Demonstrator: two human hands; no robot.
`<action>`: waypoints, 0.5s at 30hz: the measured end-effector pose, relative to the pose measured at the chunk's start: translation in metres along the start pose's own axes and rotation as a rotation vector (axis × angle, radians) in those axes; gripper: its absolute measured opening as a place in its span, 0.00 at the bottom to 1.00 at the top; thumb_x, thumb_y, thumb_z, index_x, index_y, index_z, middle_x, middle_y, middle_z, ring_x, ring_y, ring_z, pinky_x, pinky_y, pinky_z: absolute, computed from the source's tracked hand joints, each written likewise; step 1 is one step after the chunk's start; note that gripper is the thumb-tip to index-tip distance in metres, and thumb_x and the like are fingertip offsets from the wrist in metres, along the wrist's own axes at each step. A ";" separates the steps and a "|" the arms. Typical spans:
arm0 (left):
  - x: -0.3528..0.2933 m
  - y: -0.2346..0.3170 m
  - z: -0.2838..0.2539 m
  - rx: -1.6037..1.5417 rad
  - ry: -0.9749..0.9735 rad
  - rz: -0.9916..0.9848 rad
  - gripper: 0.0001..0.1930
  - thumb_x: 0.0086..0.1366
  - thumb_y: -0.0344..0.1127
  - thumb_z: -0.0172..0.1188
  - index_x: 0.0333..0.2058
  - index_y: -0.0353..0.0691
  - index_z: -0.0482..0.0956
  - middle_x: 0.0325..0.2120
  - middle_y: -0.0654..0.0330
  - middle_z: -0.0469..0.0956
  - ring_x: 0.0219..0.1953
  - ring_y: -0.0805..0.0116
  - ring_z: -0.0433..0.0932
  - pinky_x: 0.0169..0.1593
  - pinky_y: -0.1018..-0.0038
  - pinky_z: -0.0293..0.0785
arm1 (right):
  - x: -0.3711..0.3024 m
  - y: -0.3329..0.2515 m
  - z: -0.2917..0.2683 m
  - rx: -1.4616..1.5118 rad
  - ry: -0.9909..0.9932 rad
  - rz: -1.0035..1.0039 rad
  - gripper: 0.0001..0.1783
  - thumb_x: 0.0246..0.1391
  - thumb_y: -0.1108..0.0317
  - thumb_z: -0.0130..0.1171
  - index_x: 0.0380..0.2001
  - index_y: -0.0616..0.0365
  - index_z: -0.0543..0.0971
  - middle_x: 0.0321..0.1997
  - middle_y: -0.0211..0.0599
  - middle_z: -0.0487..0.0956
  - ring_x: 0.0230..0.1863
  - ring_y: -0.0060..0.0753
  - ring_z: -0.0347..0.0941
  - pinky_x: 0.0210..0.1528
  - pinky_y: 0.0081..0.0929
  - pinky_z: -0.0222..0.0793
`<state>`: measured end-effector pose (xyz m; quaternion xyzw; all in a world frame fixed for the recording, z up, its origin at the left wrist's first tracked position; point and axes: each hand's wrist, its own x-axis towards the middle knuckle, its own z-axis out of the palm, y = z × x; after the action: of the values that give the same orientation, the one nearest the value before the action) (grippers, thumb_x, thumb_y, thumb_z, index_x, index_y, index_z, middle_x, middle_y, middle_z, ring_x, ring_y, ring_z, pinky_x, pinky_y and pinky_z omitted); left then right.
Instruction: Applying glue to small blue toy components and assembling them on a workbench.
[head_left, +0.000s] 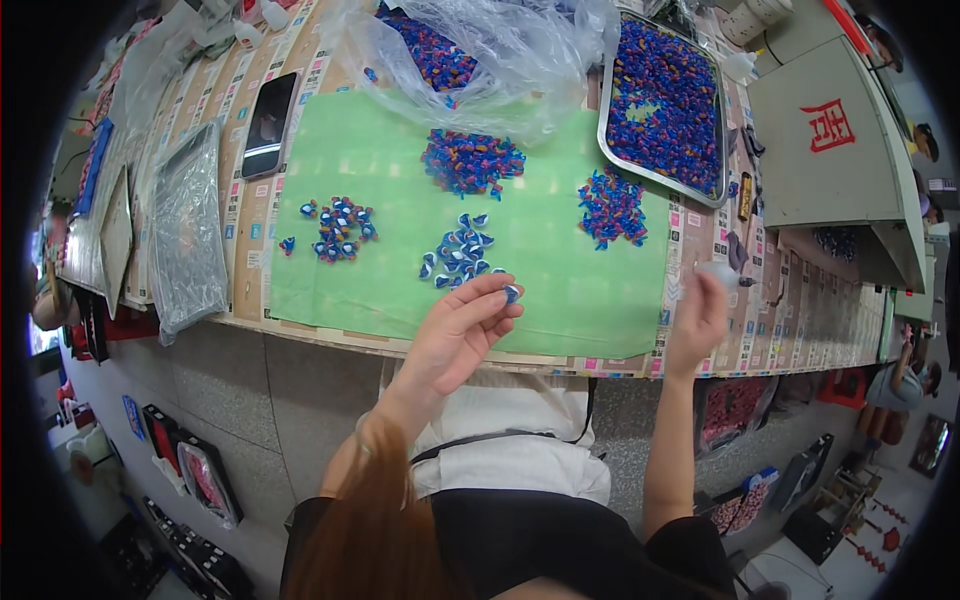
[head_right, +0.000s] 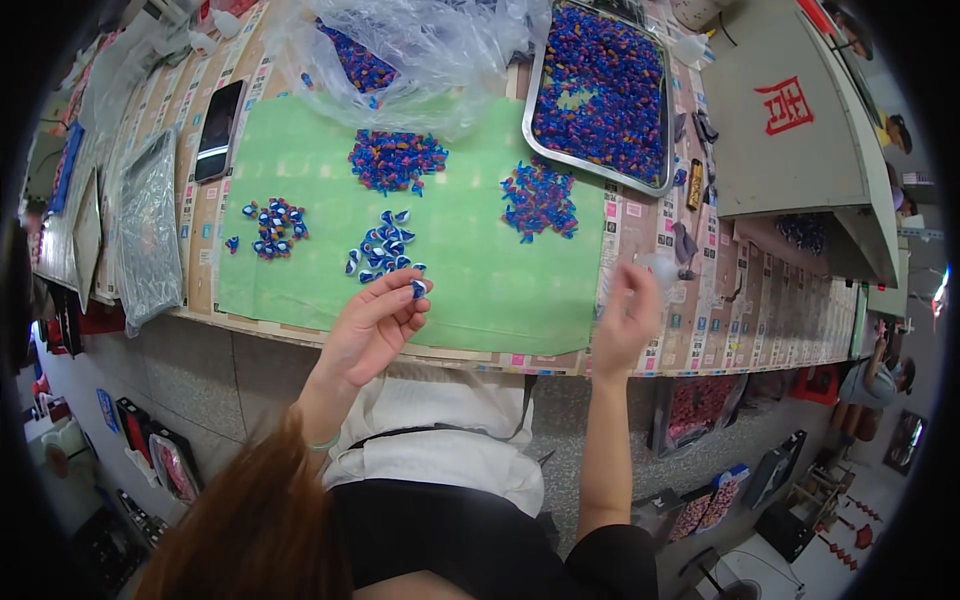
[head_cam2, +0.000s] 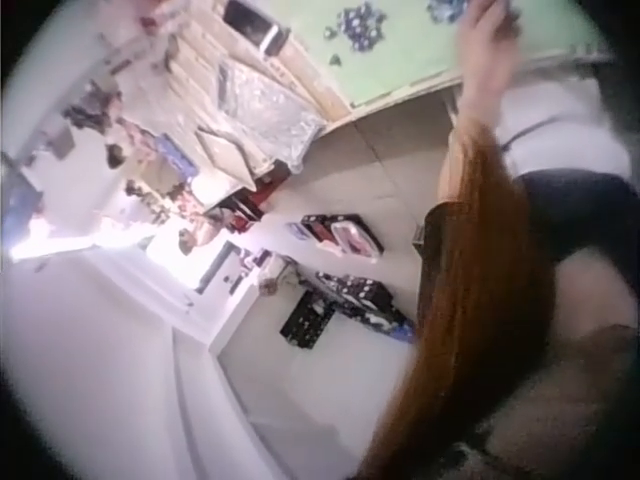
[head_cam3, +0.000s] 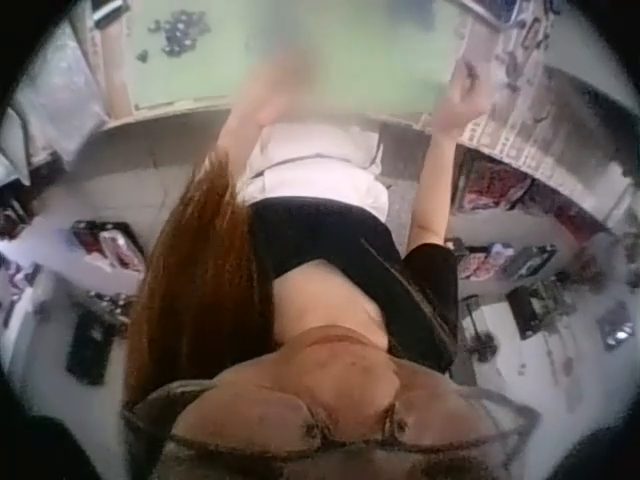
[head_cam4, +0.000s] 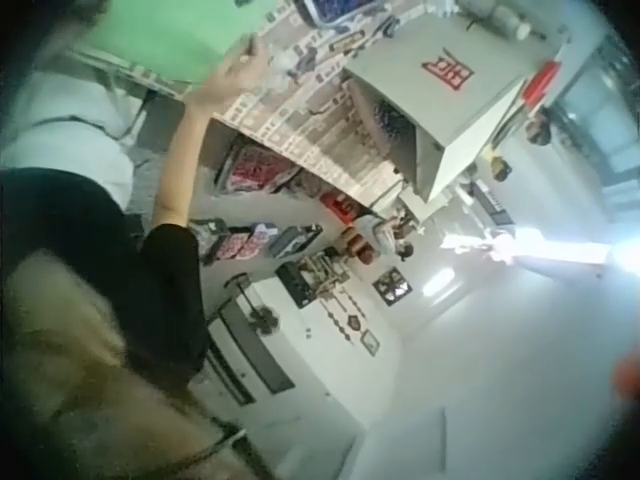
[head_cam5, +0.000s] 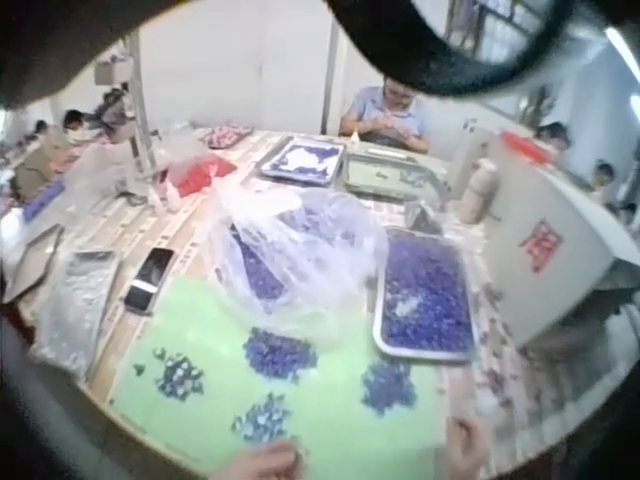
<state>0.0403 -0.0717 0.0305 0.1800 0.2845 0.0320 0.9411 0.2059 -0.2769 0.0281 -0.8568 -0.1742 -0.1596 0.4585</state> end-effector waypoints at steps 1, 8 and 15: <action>0.001 -0.001 0.001 0.006 -0.002 -0.012 0.10 0.56 0.25 0.48 0.38 0.36 0.70 0.34 0.60 0.72 0.33 0.74 0.71 0.37 0.81 0.70 | 0.001 -0.011 0.009 0.011 -0.284 -0.030 0.09 0.45 0.76 0.52 0.32 0.66 0.70 0.30 0.35 0.72 0.33 0.24 0.68 0.35 0.19 0.62; -0.004 -0.004 0.005 0.024 -0.002 -0.008 0.10 0.56 0.25 0.49 0.38 0.36 0.69 0.34 0.60 0.72 0.33 0.74 0.71 0.37 0.81 0.69 | 0.016 -0.016 0.062 -0.113 -0.528 -0.190 0.08 0.42 0.77 0.53 0.30 0.64 0.73 0.24 0.37 0.73 0.24 0.26 0.68 0.28 0.21 0.64; -0.003 -0.005 0.000 0.049 -0.017 -0.002 0.10 0.56 0.25 0.49 0.38 0.36 0.69 0.33 0.61 0.72 0.34 0.74 0.71 0.38 0.81 0.68 | 0.000 -0.025 0.055 0.099 -0.488 0.146 0.09 0.41 0.78 0.51 0.31 0.63 0.73 0.22 0.34 0.72 0.22 0.20 0.66 0.25 0.17 0.63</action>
<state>0.0379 -0.0771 0.0302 0.2029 0.2776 0.0225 0.9388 0.2012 -0.2179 0.0171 -0.8568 -0.2247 0.0940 0.4545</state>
